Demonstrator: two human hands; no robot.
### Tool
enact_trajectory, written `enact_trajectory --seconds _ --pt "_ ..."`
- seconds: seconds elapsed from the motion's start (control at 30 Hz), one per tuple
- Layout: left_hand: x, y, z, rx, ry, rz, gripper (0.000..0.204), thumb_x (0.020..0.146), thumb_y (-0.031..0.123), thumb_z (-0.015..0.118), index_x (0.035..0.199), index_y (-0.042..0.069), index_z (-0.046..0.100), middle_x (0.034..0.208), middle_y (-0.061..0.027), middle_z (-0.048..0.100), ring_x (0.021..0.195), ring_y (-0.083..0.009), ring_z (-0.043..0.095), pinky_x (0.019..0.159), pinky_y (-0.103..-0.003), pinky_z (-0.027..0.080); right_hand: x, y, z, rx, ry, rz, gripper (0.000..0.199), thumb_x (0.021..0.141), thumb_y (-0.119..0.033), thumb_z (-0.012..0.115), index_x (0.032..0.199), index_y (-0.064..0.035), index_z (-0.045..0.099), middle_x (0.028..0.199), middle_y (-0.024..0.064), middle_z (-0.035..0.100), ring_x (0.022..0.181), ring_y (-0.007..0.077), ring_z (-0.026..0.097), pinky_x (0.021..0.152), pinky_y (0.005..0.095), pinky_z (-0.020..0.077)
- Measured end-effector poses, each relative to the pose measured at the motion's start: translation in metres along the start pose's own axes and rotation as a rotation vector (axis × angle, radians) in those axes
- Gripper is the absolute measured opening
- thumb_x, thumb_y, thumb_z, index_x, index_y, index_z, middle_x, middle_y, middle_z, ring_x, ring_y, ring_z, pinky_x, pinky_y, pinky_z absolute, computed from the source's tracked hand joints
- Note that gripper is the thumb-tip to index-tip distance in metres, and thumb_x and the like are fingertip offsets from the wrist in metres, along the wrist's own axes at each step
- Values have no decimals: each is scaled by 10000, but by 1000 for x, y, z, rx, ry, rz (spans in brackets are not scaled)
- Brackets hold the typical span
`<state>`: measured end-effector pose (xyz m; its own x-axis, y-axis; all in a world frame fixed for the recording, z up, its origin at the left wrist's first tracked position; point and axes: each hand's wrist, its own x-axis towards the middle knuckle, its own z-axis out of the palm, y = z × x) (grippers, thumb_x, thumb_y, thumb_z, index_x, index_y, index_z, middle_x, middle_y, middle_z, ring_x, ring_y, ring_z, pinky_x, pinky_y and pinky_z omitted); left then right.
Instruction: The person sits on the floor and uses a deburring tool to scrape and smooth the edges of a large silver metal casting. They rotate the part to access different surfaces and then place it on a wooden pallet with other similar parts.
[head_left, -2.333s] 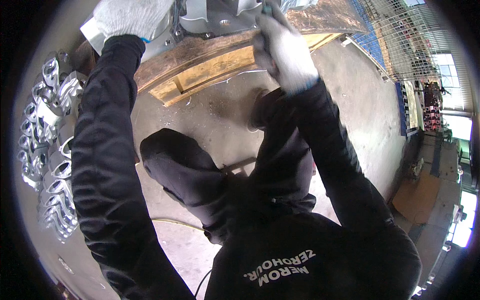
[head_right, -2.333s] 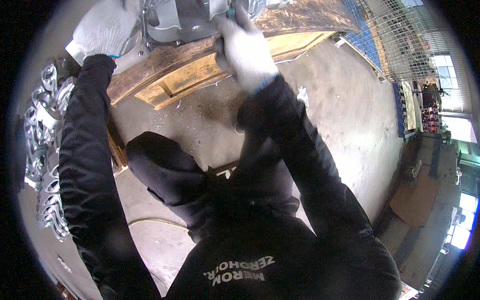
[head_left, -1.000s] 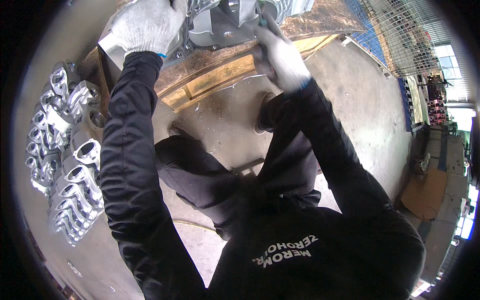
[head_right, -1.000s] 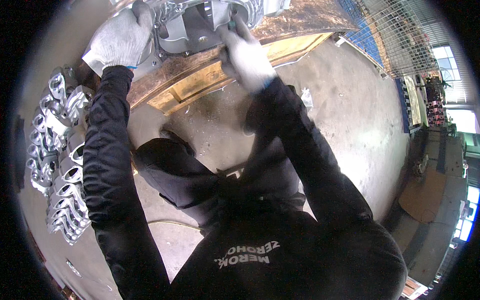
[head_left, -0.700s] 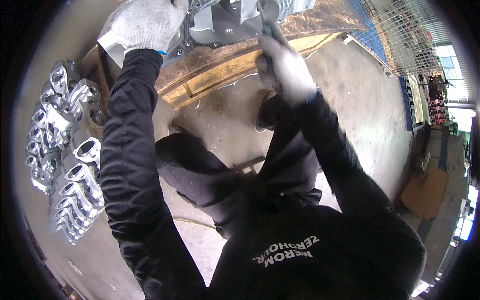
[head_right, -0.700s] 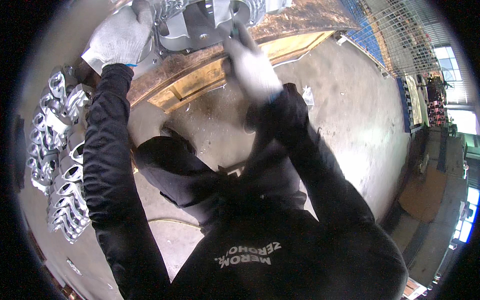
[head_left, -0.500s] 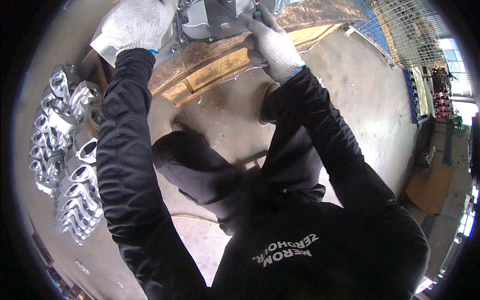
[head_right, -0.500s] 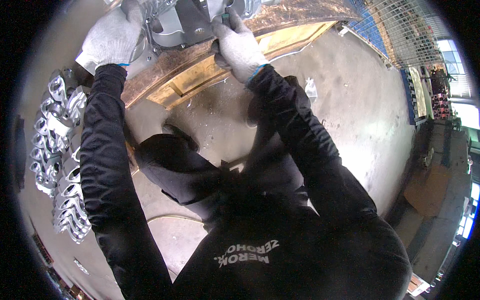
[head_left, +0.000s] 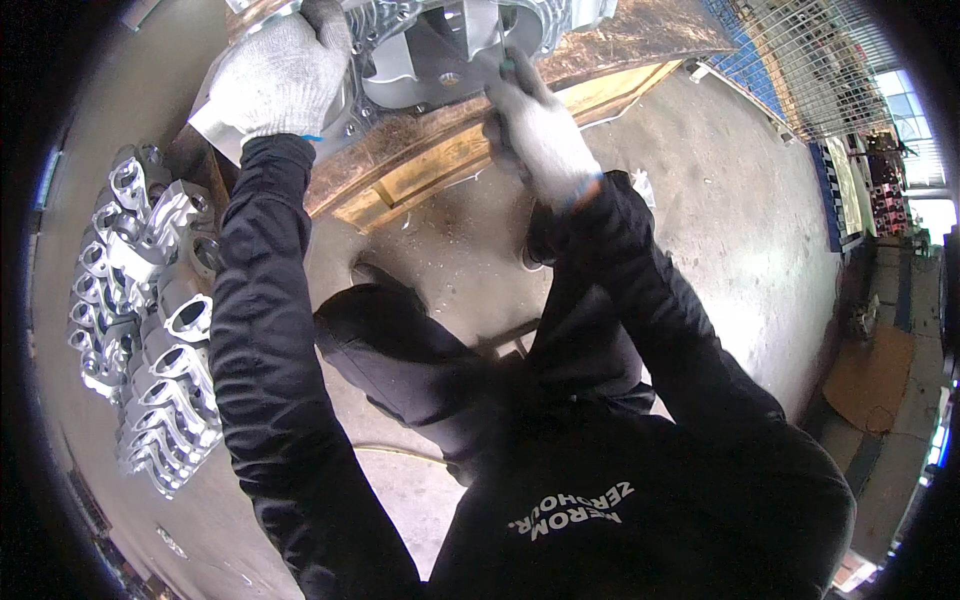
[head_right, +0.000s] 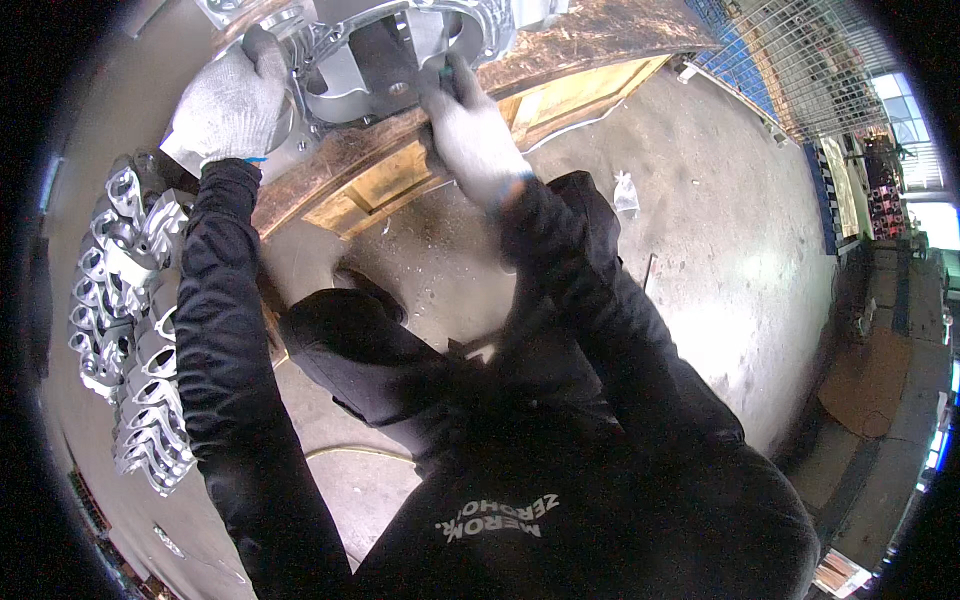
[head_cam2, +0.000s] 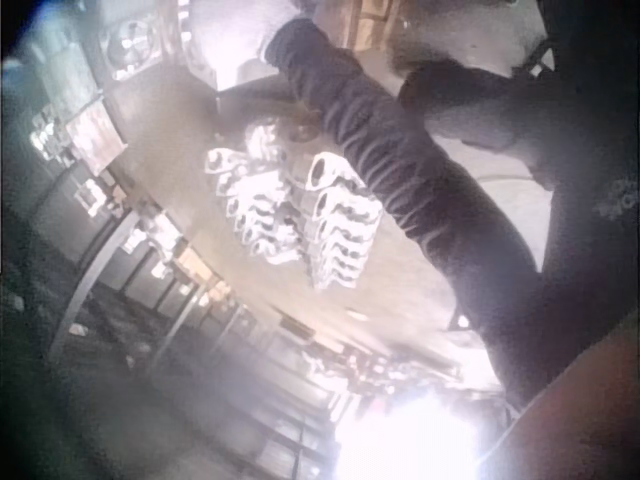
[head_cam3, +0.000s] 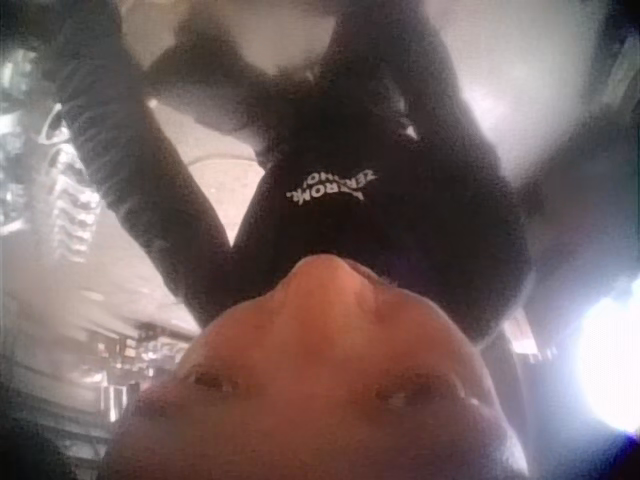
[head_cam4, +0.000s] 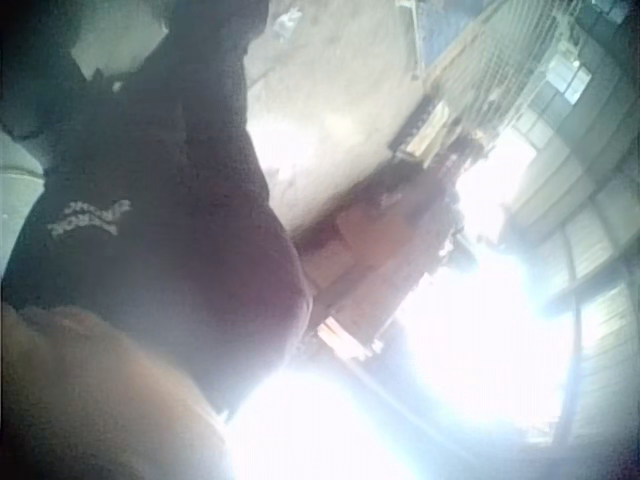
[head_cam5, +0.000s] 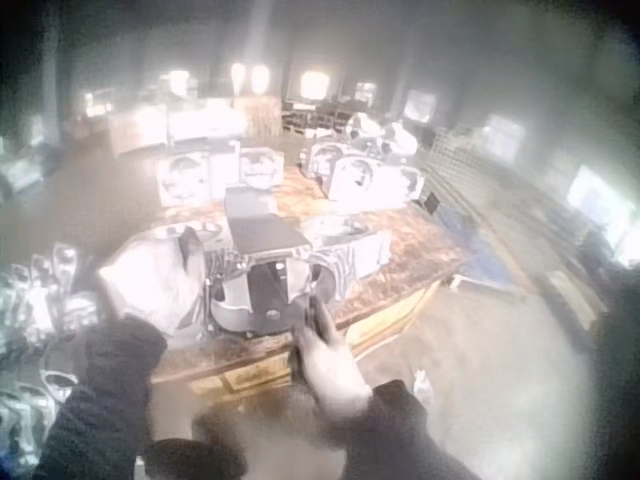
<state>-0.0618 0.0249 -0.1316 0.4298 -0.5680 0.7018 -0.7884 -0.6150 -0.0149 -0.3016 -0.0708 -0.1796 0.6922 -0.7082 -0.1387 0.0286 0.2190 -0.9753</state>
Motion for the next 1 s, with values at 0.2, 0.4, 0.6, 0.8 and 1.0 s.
enact_trajectory --seconds 0.2,0.4,0.6,0.8,1.0 --pt "3 -1 -10 55 147 59 608 1028 456 433 732 28 746 659 -231 675 588 -402 688 575 -509 548 -30 15 4 -138 23 -104 680 1068 -192 493 1655 -50 181 828 22 556 645 102 532 560 277 473" --pt "-4 3 4 37 94 8 610 1032 443 432 691 40 739 591 -203 650 508 -371 653 501 -485 520 -36 -8 -7 -66 6 118 668 1050 -169 508 1641 -45 221 941 43 605 686 113 548 601 294 489" --pt "-1 17 5 4 129 11 581 1006 446 459 652 70 724 547 -166 631 483 -352 635 482 -477 499 -1 -20 -19 73 -35 112 499 1044 -196 538 1521 -110 418 892 11 555 705 83 537 555 243 457" --pt "-1 9 -4 97 86 -24 548 991 454 470 701 73 737 589 -177 654 514 -352 655 508 -485 525 -41 -9 1 59 48 106 623 1052 -206 540 1628 -181 305 749 -41 429 533 64 401 428 218 299" --pt "-4 2 -2 50 104 -6 556 1004 446 458 721 67 749 604 -181 665 530 -359 666 519 -490 533 -47 -16 -18 0 -36 159 685 1037 -208 545 1654 -118 261 914 41 610 665 96 534 584 271 476"
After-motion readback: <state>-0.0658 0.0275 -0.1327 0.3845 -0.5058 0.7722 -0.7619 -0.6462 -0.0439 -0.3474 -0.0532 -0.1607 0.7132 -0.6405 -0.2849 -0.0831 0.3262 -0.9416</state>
